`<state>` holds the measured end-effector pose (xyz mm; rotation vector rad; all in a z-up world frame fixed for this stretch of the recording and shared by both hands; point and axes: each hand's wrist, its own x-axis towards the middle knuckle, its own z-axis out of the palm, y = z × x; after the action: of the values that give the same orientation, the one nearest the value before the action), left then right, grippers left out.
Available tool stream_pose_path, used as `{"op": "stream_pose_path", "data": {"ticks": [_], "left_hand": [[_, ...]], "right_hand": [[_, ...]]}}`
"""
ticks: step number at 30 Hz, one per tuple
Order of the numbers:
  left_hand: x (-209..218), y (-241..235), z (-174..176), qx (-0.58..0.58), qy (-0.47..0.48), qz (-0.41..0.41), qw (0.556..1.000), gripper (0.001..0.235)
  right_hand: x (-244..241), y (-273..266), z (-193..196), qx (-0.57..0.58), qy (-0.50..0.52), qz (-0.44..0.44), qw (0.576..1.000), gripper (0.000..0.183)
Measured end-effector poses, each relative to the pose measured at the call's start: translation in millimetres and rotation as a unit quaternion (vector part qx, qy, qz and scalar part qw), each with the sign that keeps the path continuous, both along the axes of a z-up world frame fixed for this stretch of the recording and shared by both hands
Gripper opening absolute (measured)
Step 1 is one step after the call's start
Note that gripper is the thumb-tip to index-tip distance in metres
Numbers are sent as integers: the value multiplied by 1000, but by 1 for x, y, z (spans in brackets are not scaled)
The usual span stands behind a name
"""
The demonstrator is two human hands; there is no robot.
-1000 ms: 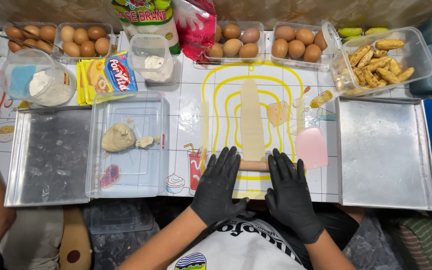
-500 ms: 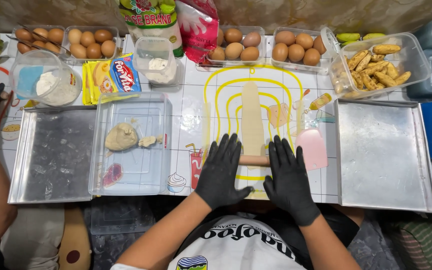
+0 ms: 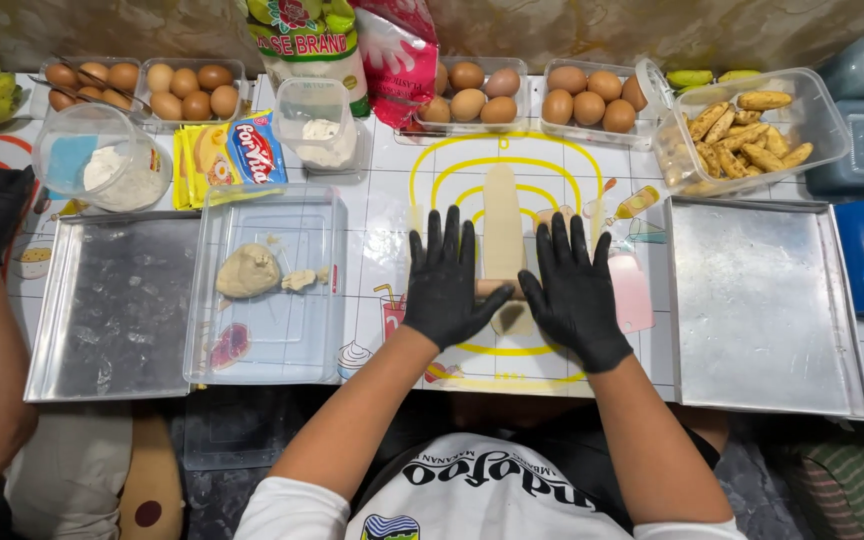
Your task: The person rolls out a piece of dough on a silicone mat using a rolling pin. They then place a piece of fried plantain on the dough and roll it up into a cylinder. The finished roll is placed on a metal tray, and the person picks up another piece of dough to repeat the process.
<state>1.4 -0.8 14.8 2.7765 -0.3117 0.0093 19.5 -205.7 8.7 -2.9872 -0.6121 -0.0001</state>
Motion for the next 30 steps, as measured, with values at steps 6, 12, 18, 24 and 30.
{"op": "stream_pose_path", "data": {"ticks": [6, 12, 18, 24, 30], "left_hand": [[69, -6, -27, -32, -70, 116, 990, 99], [119, -8, -33, -7, -131, 169, 977, 96], [158, -9, -42, -17, -271, 146, 951, 85], [188, -12, -40, -47, -289, 138, 946, 77], [212, -15, -49, -68, -337, 102, 933, 74]], "right_hand": [[53, 18, 13, 70, -25, -64, 995, 73], [106, 23, 8, 103, -110, -93, 984, 73], [148, 27, -1, 153, -190, -85, 966, 65], [182, 28, -9, 204, -259, -75, 941, 55], [207, 31, -5, 229, -273, -47, 933, 52]]}}
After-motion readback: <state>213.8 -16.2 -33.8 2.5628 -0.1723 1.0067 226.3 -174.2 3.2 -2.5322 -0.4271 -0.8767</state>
